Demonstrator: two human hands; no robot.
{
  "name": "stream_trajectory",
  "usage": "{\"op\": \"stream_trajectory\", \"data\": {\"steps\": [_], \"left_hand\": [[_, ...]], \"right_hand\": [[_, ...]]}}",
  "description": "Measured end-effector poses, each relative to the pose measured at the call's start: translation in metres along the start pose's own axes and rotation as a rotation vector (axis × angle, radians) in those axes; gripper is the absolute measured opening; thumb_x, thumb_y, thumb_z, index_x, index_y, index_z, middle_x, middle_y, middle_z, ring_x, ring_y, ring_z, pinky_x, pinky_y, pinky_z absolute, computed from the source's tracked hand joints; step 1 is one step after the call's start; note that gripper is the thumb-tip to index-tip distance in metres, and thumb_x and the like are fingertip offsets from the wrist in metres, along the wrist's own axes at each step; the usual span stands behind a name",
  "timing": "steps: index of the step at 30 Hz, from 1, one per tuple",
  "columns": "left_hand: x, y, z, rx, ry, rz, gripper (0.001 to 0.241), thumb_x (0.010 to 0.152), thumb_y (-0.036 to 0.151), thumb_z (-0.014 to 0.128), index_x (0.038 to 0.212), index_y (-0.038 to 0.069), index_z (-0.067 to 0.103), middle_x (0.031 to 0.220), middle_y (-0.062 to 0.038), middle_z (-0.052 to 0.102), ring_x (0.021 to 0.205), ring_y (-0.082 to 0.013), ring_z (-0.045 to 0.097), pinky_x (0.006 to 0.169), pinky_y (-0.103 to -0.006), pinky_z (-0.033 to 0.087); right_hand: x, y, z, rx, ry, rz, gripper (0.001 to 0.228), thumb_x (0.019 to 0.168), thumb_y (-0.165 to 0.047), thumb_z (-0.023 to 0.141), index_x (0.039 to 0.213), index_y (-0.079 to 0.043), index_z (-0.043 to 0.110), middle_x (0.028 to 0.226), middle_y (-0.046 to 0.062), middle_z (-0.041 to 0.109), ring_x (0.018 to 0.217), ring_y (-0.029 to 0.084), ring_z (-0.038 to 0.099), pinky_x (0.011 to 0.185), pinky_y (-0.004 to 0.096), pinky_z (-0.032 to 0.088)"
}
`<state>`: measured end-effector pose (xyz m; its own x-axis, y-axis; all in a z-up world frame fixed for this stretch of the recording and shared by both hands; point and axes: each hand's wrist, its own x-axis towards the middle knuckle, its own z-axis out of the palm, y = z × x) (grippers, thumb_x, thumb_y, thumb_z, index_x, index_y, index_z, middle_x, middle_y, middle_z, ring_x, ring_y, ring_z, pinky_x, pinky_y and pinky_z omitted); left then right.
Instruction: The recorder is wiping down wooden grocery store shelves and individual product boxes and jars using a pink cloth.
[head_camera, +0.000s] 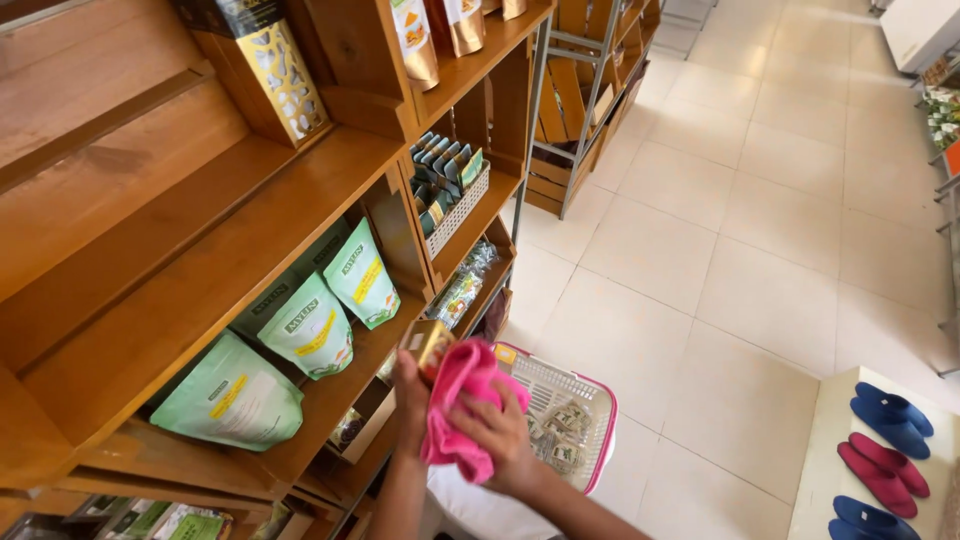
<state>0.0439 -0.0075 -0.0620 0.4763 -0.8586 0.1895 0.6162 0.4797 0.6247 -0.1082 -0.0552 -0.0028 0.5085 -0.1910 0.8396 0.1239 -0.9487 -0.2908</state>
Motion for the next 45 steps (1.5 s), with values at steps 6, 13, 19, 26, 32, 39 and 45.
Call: {"op": "stream_trajectory", "data": {"steps": [6, 13, 19, 26, 32, 39, 45], "left_hand": [[-0.01, -0.04, 0.011, 0.4, 0.25, 0.032, 0.057, 0.1, 0.048, 0.048, 0.145, 0.013, 0.042, 0.138, -0.01, 0.055, 0.121, -0.0211, 0.061, 0.097, -0.0359, 0.056], [0.009, 0.017, -0.006, -0.152, 0.192, -0.175, 0.09, 0.098, 0.08, 0.031, 0.137, 0.002, 0.05, 0.122, -0.018, 0.064, 0.105, -0.0288, 0.07, 0.086, -0.0431, 0.062], [0.002, 0.017, 0.069, 0.053, 0.036, -0.003, 0.075, 0.106, 0.065, 0.039, 0.144, 0.0, 0.043, 0.128, -0.019, 0.059, 0.109, -0.0295, 0.064, 0.089, -0.0425, 0.057], [0.008, 0.017, 0.004, -0.341, 0.021, -0.134, 0.079, 0.106, 0.068, 0.032, 0.141, 0.0, 0.05, 0.131, -0.02, 0.063, 0.116, -0.0337, 0.064, 0.1, -0.0462, 0.051], [0.02, 0.084, 0.044, 0.126, 0.453, 0.022, 0.083, 0.094, 0.075, 0.038, 0.14, 0.008, 0.055, 0.128, -0.011, 0.064, 0.113, -0.0253, 0.062, 0.097, -0.0447, 0.05], [0.041, 0.086, 0.059, 0.087, 0.407, 0.089, 0.083, 0.098, 0.074, 0.036, 0.139, 0.003, 0.055, 0.131, -0.013, 0.063, 0.117, -0.0253, 0.063, 0.102, -0.0434, 0.049], [0.023, 0.014, 0.068, 0.595, 0.476, 0.261, 0.078, 0.1, 0.055, 0.051, 0.153, 0.003, 0.031, 0.148, -0.017, 0.049, 0.131, -0.0259, 0.054, 0.109, -0.0399, 0.041]], "right_hand": [[0.08, -0.01, -0.037, 0.067, 0.031, 0.057, 0.056, 0.075, -0.02, 0.081, 0.128, -0.01, 0.069, 0.145, 0.016, 0.063, 0.139, 0.044, 0.057, 0.117, 0.06, 0.043], [0.0, -0.022, -0.022, 0.008, -0.07, 0.06, 0.051, 0.077, -0.024, 0.087, 0.123, -0.008, 0.074, 0.136, 0.012, 0.066, 0.135, 0.043, 0.055, 0.113, 0.063, 0.041], [0.043, -0.01, -0.026, -0.024, 0.003, 0.048, 0.047, 0.077, -0.018, 0.084, 0.122, -0.012, 0.073, 0.14, 0.011, 0.067, 0.138, 0.038, 0.06, 0.121, 0.065, 0.039], [0.035, -0.035, -0.036, -0.042, -0.023, 0.091, 0.058, 0.071, -0.023, 0.089, 0.125, -0.01, 0.07, 0.139, 0.013, 0.063, 0.137, 0.047, 0.049, 0.114, 0.065, 0.038], [-0.06, -0.006, -0.016, -0.05, -0.076, 0.245, 0.085, 0.067, -0.024, 0.091, 0.142, -0.01, 0.051, 0.15, 0.023, 0.045, 0.135, 0.05, 0.047, 0.105, 0.064, 0.038], [-0.058, -0.004, -0.031, 0.173, -0.065, 0.557, 0.093, 0.071, -0.021, 0.089, 0.15, -0.006, 0.043, 0.151, 0.022, 0.044, 0.136, 0.046, 0.049, 0.106, 0.053, 0.047], [-0.042, -0.01, -0.035, 0.315, -0.022, 0.749, 0.082, 0.067, -0.016, 0.085, 0.141, -0.005, 0.053, 0.143, 0.021, 0.049, 0.133, 0.043, 0.055, 0.107, 0.053, 0.049]]}}
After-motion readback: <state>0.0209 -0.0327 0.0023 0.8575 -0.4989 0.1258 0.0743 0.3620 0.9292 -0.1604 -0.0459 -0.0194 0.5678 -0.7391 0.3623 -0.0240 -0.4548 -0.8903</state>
